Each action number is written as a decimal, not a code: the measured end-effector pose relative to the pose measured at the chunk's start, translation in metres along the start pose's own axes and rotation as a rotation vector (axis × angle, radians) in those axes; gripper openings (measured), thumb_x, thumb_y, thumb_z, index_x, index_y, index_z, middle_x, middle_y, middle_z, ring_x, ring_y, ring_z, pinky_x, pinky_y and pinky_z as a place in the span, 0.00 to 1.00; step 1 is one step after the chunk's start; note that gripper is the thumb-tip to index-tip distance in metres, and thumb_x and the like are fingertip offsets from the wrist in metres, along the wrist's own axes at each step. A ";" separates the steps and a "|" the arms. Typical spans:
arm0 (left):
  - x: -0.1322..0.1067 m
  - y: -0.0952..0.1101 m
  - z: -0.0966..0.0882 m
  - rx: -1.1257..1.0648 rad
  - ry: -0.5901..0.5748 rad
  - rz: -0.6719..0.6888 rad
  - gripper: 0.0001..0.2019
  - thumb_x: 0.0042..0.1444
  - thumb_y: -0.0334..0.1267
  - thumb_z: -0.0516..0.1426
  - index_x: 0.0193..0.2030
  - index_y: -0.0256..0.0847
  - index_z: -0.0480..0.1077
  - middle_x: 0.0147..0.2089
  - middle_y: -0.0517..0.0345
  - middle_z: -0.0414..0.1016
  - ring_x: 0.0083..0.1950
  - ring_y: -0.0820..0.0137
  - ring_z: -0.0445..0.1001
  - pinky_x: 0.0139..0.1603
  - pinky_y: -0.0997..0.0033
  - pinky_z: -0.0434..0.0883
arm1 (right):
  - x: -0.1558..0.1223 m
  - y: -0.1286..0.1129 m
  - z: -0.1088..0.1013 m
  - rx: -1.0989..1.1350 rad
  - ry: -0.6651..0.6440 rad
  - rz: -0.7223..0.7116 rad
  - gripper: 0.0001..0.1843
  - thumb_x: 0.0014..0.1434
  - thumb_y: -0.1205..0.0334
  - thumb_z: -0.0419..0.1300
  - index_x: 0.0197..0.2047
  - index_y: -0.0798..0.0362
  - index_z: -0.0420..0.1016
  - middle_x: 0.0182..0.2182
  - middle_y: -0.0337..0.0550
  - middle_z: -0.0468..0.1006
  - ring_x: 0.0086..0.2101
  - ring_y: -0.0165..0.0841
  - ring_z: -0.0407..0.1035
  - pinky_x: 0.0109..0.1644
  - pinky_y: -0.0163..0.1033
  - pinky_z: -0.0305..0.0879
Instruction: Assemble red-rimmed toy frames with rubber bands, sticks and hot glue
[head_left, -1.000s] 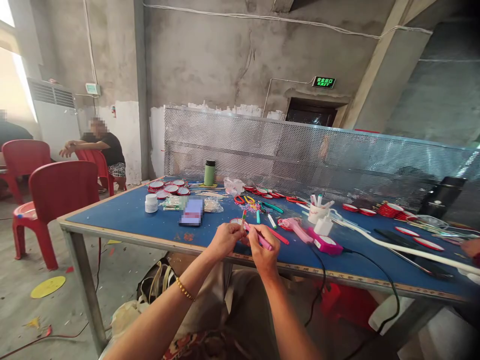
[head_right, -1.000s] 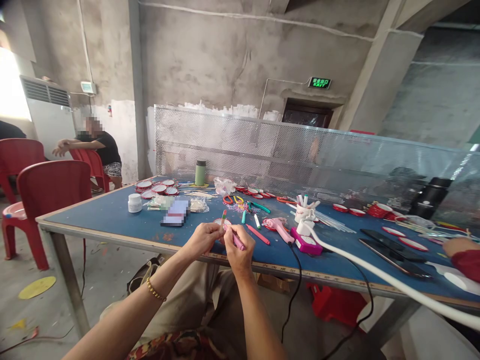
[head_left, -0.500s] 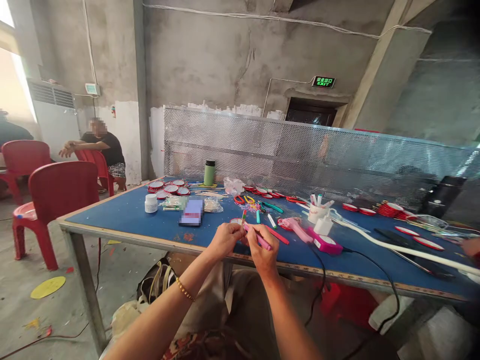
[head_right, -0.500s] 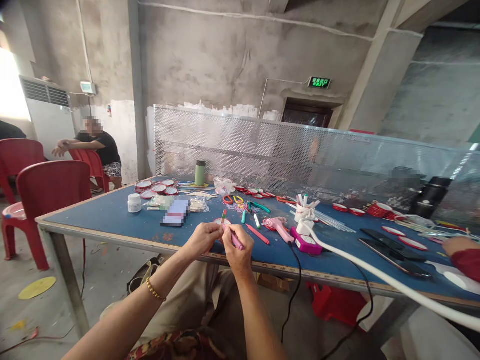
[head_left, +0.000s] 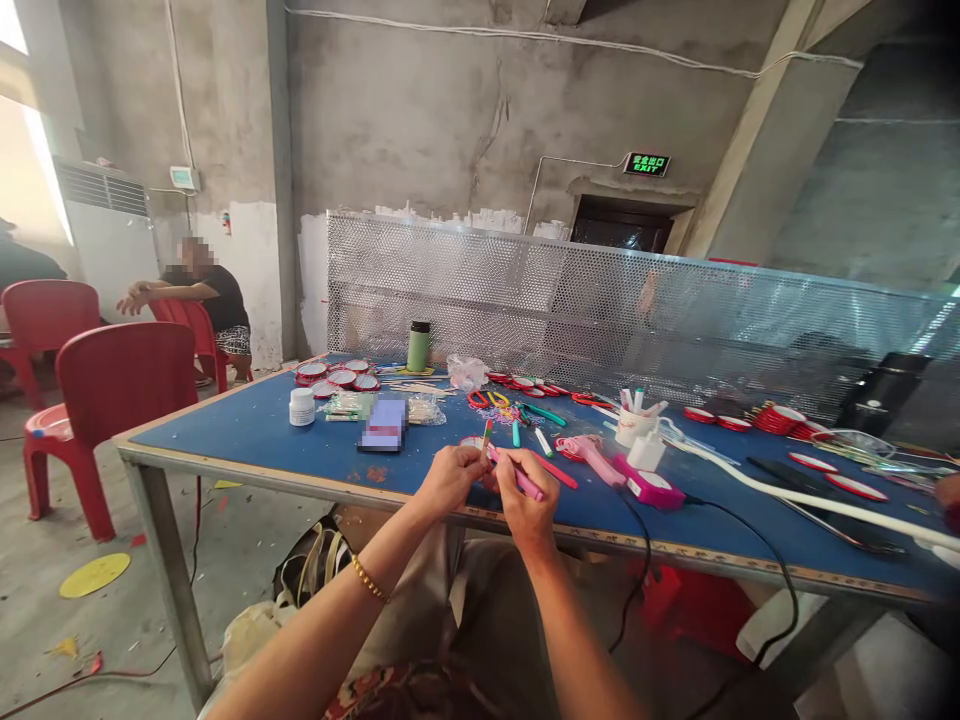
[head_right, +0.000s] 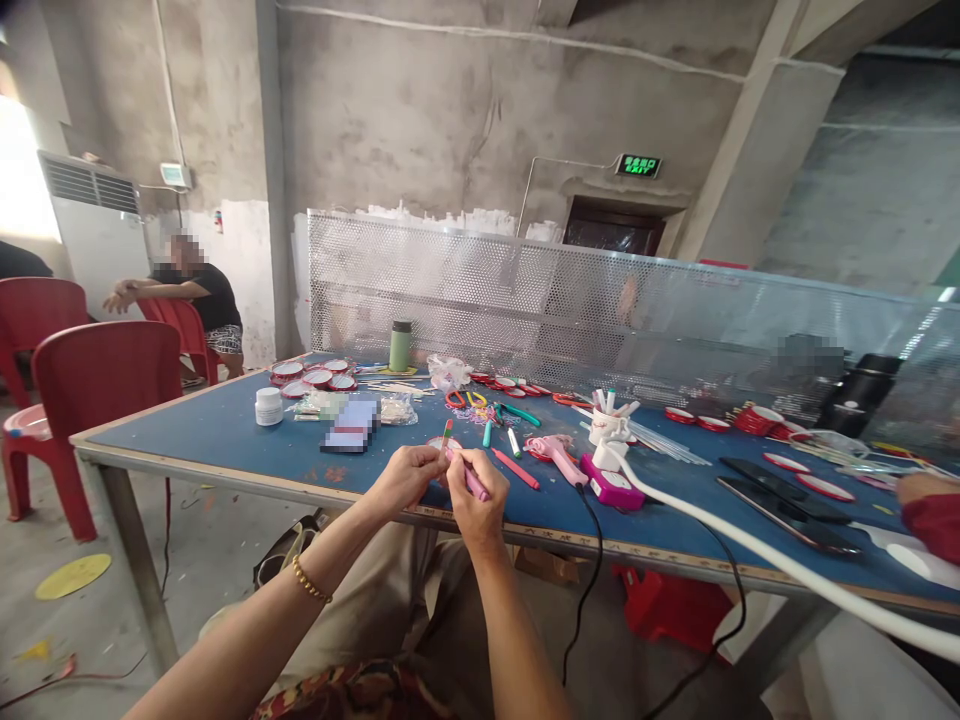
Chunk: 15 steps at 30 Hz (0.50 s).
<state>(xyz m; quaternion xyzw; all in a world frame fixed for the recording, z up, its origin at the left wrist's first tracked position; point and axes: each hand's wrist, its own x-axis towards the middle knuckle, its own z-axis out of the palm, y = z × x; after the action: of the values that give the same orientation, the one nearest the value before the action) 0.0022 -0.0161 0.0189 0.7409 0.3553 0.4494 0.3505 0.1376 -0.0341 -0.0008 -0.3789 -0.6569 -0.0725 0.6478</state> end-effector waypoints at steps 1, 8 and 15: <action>0.000 0.000 0.000 -0.001 0.000 0.003 0.17 0.58 0.42 0.52 0.23 0.38 0.72 0.17 0.64 0.64 0.25 0.73 0.67 0.32 0.77 0.62 | 0.000 0.000 0.000 -0.003 0.001 -0.005 0.10 0.63 0.62 0.56 0.30 0.53 0.73 0.22 0.37 0.73 0.23 0.29 0.67 0.30 0.34 0.63; 0.000 0.000 0.001 -0.014 0.007 -0.002 0.16 0.58 0.41 0.51 0.22 0.37 0.71 0.20 0.63 0.68 0.26 0.73 0.67 0.31 0.77 0.62 | -0.001 0.001 0.001 0.008 -0.027 -0.007 0.10 0.64 0.61 0.55 0.32 0.52 0.74 0.24 0.39 0.75 0.23 0.30 0.67 0.30 0.35 0.64; -0.001 0.001 0.000 -0.011 -0.005 -0.021 0.17 0.58 0.43 0.51 0.24 0.38 0.73 0.16 0.62 0.66 0.25 0.72 0.68 0.29 0.77 0.62 | -0.001 0.001 0.000 -0.005 0.010 0.016 0.10 0.63 0.62 0.56 0.30 0.52 0.72 0.23 0.38 0.74 0.23 0.30 0.67 0.30 0.34 0.64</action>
<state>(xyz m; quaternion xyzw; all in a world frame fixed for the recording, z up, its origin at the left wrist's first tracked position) 0.0019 -0.0171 0.0198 0.7364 0.3596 0.4459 0.3600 0.1380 -0.0331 -0.0021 -0.3852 -0.6504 -0.0711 0.6508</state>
